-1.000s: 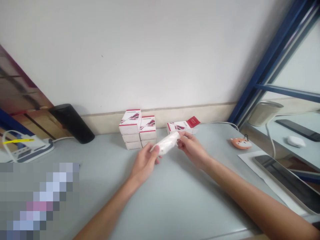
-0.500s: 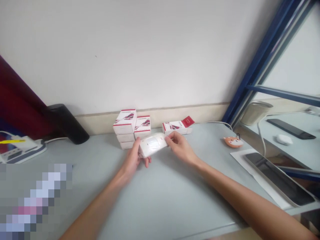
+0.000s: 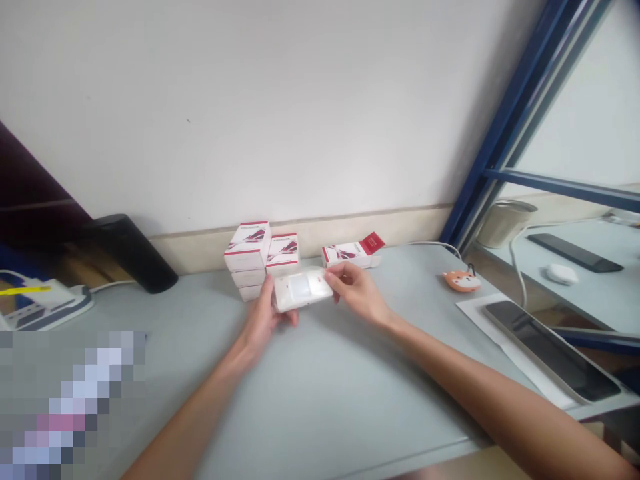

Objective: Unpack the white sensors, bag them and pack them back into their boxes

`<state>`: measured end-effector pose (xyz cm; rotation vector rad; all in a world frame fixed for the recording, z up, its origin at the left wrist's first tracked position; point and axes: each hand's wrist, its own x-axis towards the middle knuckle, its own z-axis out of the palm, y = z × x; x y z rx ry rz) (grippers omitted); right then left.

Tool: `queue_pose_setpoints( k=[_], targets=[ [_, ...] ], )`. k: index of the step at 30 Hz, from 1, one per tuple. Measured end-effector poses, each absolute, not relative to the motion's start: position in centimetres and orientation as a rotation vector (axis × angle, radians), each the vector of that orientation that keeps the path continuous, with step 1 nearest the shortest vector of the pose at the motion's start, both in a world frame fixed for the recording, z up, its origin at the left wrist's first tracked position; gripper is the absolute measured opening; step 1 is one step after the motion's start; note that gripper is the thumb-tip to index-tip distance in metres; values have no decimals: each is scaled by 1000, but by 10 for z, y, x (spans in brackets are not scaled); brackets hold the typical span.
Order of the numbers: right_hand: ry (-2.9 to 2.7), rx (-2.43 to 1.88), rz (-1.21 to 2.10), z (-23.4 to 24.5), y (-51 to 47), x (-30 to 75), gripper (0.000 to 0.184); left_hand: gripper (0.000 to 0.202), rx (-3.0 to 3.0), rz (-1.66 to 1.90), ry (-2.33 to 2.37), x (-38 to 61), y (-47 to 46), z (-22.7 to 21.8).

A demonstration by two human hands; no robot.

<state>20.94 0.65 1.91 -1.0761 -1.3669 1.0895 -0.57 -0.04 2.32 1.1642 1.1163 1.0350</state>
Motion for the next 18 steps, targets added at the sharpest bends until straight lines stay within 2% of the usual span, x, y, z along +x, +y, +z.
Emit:
queue_pose_setpoints(
  k=[3, 6, 12, 15, 18],
  targets=[
    [-1268, -1056, 1143, 17, 10, 212, 32, 62, 1111, 1091, 967, -4, -1, 24],
    [-1054, -997, 1354, 17, 11, 213, 25, 52, 1180, 1100, 875, -4, -6, 28],
    [-895, -876, 1673, 25, 9, 216, 12, 79, 1451, 1212, 962, -5, -8, 32],
    [-885, -855, 1701, 30, 7, 215, 13, 65, 1645, 1444, 1002, -6, 0, 28],
    [-879, -822, 1645, 33, 5, 212, 18, 49, 1767, 1533, 1044, -9, 2, 24]
  ],
)
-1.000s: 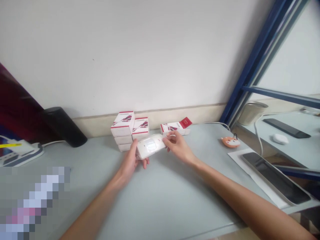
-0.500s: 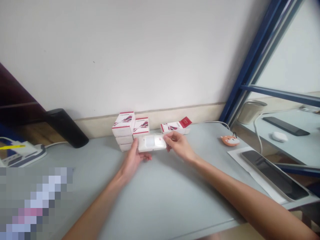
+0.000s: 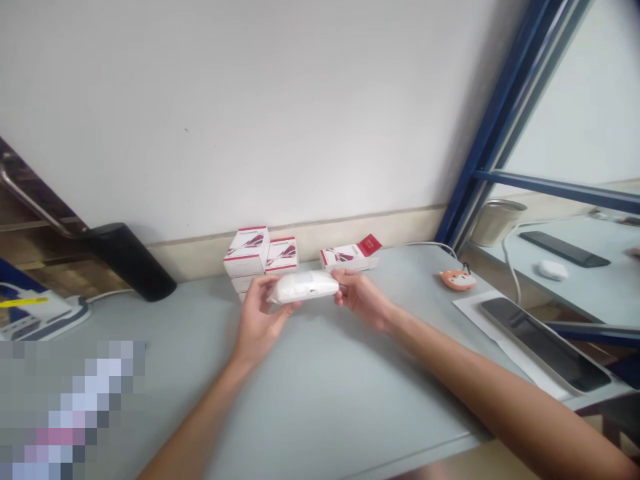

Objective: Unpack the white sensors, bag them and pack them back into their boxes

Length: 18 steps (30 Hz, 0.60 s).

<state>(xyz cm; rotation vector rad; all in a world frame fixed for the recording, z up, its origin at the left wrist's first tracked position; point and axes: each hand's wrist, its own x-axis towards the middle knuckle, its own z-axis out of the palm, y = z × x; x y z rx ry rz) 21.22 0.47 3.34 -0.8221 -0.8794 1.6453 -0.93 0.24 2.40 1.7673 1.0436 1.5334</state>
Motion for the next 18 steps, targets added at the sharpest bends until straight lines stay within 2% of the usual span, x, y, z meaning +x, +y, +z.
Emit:
queue_pose_setpoints(
  k=[4, 11, 14, 18],
  targets=[
    [-983, -774, 1483, 34, 3, 210, 29, 43, 1700, 1458, 1091, -13, -3, 23],
    [-1184, -816, 1230, 25, 1, 202, 46, 52, 1541, 1409, 994, -14, -5, 23],
    [-1306, -802, 1112, 28, -4, 201, 42, 43, 1498, 1394, 931, -13, -3, 22],
    [-1571, -890, 881, 36, -11, 203, 25, 47, 1285, 1414, 986, -11, -3, 21]
  ],
)
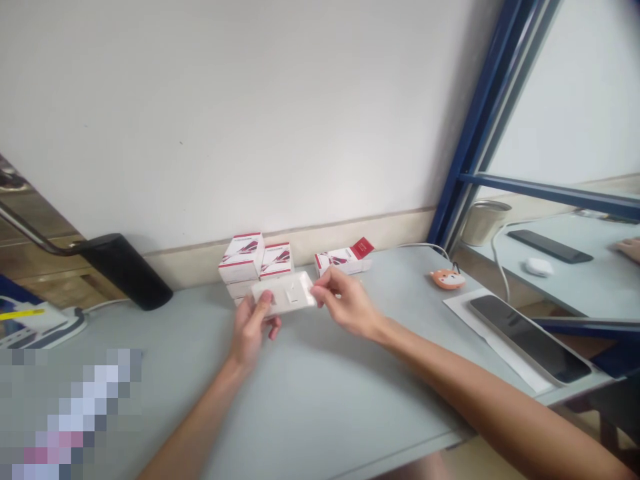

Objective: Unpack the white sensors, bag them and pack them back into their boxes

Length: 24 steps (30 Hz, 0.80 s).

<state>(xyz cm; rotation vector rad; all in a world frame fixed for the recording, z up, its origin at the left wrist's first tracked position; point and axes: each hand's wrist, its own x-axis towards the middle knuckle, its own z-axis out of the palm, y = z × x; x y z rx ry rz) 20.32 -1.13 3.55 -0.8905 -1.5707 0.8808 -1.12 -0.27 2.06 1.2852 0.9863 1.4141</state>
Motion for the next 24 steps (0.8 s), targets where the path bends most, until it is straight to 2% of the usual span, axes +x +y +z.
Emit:
queue_pose_setpoints(
  k=[5, 10, 12, 15, 24],
  targets=[
    [-1824, -971, 588, 33, -10, 210, 17, 50, 1145, 1140, 1033, -13, -1, 21],
    [-1923, -809, 465, 35, -10, 213, 17, 58, 1092, 790, 1108, -23, 0, 22],
    [-1933, -737, 488, 41, -12, 214, 30, 58, 1082, 761, 1143, -26, 0, 22],
    [-1986, -676, 673, 48, -15, 217, 56, 53, 1103, 843, 1144, -25, -1, 25],
    [-1553, -450, 1623, 59, -15, 223, 82, 43, 1491, 1154, 1003, 9, 22, 78]
  ],
)
